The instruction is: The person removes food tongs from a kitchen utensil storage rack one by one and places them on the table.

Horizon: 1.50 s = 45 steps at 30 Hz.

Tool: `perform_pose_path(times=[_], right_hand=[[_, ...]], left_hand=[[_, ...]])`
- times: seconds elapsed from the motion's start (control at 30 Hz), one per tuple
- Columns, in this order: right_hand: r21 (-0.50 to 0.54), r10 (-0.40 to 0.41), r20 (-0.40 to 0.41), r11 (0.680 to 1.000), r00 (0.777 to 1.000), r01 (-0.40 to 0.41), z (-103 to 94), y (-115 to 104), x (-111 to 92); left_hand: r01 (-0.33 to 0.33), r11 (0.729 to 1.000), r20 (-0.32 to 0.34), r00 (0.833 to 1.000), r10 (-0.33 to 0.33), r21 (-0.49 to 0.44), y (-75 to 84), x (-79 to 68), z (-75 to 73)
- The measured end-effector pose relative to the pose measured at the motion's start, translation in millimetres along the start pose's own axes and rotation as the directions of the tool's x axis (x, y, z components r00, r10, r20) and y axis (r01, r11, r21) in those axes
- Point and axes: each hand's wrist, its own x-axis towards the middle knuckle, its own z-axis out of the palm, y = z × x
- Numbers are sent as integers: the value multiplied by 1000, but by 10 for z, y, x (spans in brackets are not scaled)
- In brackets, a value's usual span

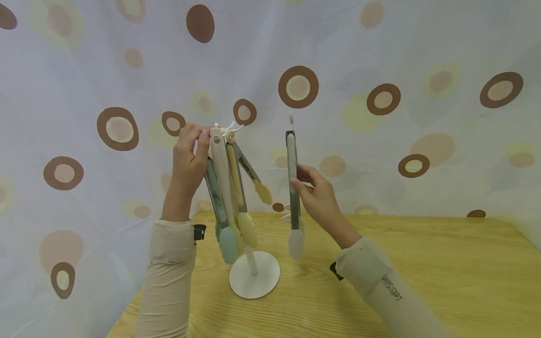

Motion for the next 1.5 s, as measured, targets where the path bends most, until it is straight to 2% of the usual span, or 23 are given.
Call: perform_pose_path(times=[0.43, 0.83, 1.0, 1.23, 1.5], right_hand=[[-106, 6, -80, 994, 997, -15, -314, 66, -80], [-202, -40, -126, 979, 991, 14, -601, 86, -215], [-266, -41, -159, 964, 986, -3, -691, 68, -271], [-332, -2, -208, 941, 978, -69, -794, 82, -352], [-426, -60, -239, 903, 969, -49, -919, 66, -455]], left_hand=[[-7, 1000, -3, 1000, 7, -3, -36, -2, 5], [-1, 1000, -12, 1000, 1, 7, -20, -10, -8], [-1, 1000, -1, 1000, 1, 13, -22, 0, -9], [9, 1000, -10, 1000, -8, 14, -15, 1, 3], [-10, 1000, -5, 1000, 10, 10, -13, 2, -14]])
